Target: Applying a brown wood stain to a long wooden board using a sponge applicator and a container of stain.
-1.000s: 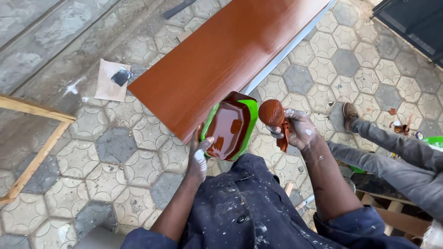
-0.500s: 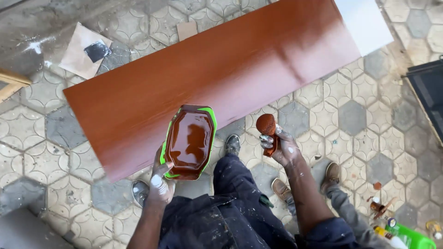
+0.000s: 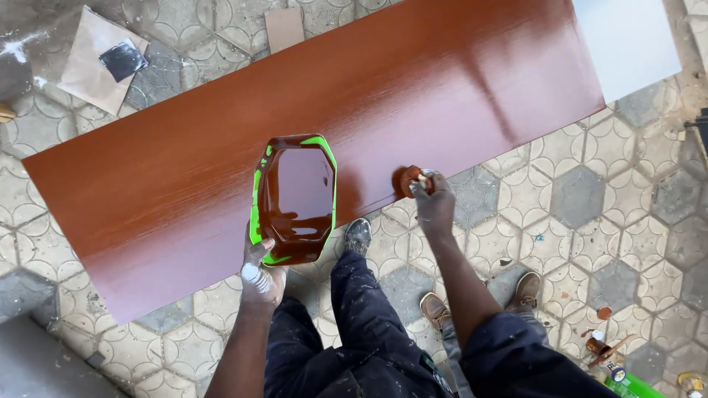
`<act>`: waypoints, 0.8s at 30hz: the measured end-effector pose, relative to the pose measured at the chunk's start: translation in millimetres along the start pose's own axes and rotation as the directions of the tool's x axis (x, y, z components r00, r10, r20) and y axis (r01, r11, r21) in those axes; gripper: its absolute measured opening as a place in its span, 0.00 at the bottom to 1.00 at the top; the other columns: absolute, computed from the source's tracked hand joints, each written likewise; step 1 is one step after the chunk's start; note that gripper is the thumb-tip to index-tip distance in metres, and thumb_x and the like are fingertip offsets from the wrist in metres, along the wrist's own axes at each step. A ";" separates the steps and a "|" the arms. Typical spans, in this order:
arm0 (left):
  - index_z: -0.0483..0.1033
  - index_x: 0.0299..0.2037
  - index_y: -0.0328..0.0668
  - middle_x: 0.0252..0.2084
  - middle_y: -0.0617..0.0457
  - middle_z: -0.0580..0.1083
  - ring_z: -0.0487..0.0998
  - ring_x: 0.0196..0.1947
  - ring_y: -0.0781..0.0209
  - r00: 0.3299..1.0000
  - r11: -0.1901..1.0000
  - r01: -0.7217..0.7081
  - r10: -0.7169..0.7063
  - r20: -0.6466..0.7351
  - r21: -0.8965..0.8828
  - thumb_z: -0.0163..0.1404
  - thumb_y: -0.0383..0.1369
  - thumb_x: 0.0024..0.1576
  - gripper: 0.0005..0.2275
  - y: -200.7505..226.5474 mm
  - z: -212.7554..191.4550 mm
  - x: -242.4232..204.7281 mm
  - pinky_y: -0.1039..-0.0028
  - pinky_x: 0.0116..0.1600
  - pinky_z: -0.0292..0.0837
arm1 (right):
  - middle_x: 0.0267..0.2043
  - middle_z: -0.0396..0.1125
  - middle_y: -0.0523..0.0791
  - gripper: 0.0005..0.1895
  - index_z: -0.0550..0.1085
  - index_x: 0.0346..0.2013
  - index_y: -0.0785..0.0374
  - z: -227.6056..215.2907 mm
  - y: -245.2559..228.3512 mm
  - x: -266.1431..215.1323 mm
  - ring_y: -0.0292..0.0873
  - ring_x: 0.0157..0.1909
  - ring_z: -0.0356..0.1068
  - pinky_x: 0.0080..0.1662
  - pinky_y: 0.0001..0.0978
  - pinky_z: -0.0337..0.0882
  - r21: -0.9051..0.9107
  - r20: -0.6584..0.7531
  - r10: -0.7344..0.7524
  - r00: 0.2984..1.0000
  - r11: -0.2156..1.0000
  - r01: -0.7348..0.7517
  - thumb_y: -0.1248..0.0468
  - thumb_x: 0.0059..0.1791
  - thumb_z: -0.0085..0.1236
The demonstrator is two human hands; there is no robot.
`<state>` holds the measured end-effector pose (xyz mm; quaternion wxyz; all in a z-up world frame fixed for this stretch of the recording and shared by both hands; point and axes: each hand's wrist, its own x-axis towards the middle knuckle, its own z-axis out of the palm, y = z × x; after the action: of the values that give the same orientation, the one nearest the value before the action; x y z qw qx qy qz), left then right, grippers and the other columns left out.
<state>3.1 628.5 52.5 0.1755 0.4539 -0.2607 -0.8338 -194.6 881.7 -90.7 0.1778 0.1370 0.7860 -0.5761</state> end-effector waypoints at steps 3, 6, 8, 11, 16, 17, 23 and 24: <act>0.63 0.68 0.50 0.60 0.42 0.70 0.72 0.55 0.39 0.998 1.000 0.015 -0.016 -0.058 -0.015 0.44 0.25 0.51 0.30 -6.8 -2.5 11.0 0.32 0.63 0.63 | 0.38 0.66 0.48 0.09 0.74 0.44 0.59 13.6 21.3 14.9 0.51 0.33 0.69 0.36 0.44 0.71 -0.511 0.090 -0.147 0.985 0.842 0.172 0.61 0.51 0.60; 0.62 0.69 0.52 0.60 0.42 0.70 0.72 0.55 0.40 0.997 0.999 0.029 -0.027 -0.069 0.037 0.45 0.26 0.50 0.32 9.9 19.4 5.0 0.33 0.63 0.64 | 0.46 0.67 0.51 0.13 0.75 0.47 0.56 -12.2 28.8 55.1 0.65 0.40 0.74 0.43 0.59 0.76 -0.790 0.125 -0.210 0.970 0.570 0.226 0.52 0.55 0.55; 0.62 0.70 0.54 0.61 0.43 0.70 0.72 0.56 0.41 0.999 0.998 0.012 -0.009 -0.037 0.064 0.46 0.26 0.49 0.33 23.2 39.3 11.6 0.35 0.63 0.66 | 0.47 0.68 0.49 0.13 0.76 0.48 0.55 -13.0 29.9 60.1 0.65 0.44 0.74 0.45 0.57 0.76 -0.790 0.017 -0.251 0.968 0.590 0.167 0.53 0.54 0.57; 0.61 0.71 0.55 0.60 0.42 0.71 0.72 0.55 0.41 0.998 0.993 0.042 -0.037 -0.043 0.108 0.47 0.26 0.47 0.36 23.9 54.2 14.8 0.35 0.61 0.68 | 0.47 0.71 0.66 0.15 0.77 0.47 0.73 34.7 35.1 -17.7 0.76 0.51 0.69 0.55 0.70 0.67 -0.792 0.121 -0.156 0.980 0.580 0.190 0.65 0.54 0.48; 0.62 0.71 0.51 0.59 0.43 0.71 0.72 0.57 0.43 0.992 0.992 -0.044 0.057 -0.111 0.116 0.51 0.26 0.48 0.35 6.2 115.4 17.5 0.42 0.60 0.71 | 0.49 0.70 0.46 0.20 0.72 0.56 0.44 78.4 26.6 -59.3 0.56 0.43 0.75 0.44 0.49 0.78 -0.788 0.353 -0.305 0.884 0.412 0.457 0.50 0.49 0.56; 0.62 0.71 0.51 0.59 0.43 0.71 0.72 0.57 0.43 0.993 0.992 -0.038 0.050 -0.103 0.118 0.51 0.26 0.48 0.35 -13.4 94.7 37.4 0.42 0.60 0.71 | 0.49 0.70 0.46 0.20 0.72 0.56 0.44 58.0 32.0 -33.2 0.56 0.43 0.75 0.44 0.49 0.78 -0.793 0.344 -0.305 0.888 0.412 0.449 0.50 0.49 0.56; 0.73 0.62 0.53 0.53 0.50 0.76 0.76 0.51 0.50 1.000 0.997 0.010 -0.011 0.009 0.072 0.49 0.29 0.45 0.29 -97.2 103.6 105.0 0.49 0.63 0.68 | 0.43 0.72 0.55 0.10 0.74 0.43 0.58 -120.4 2.1 148.3 0.68 0.46 0.73 0.49 0.63 0.73 -0.768 0.085 -0.213 0.973 0.608 0.201 0.58 0.51 0.56; 0.70 0.57 0.44 0.53 0.44 0.74 0.75 0.52 0.48 0.819 0.663 -0.573 0.463 0.338 0.481 0.52 0.18 0.47 0.25 -122.7 55.9 134.2 0.58 0.61 0.70 | 0.40 0.71 0.53 0.08 0.74 0.40 0.58 -154.5 6.9 182.4 0.62 0.42 0.71 0.44 0.57 0.69 -0.742 0.022 -0.330 0.944 0.628 0.236 0.58 0.52 0.56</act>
<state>-121.9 671.3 -84.4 0.2391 0.3109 -0.6284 -0.6718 -374.5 1033.1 -134.3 0.0788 -0.0381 0.9709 -0.2229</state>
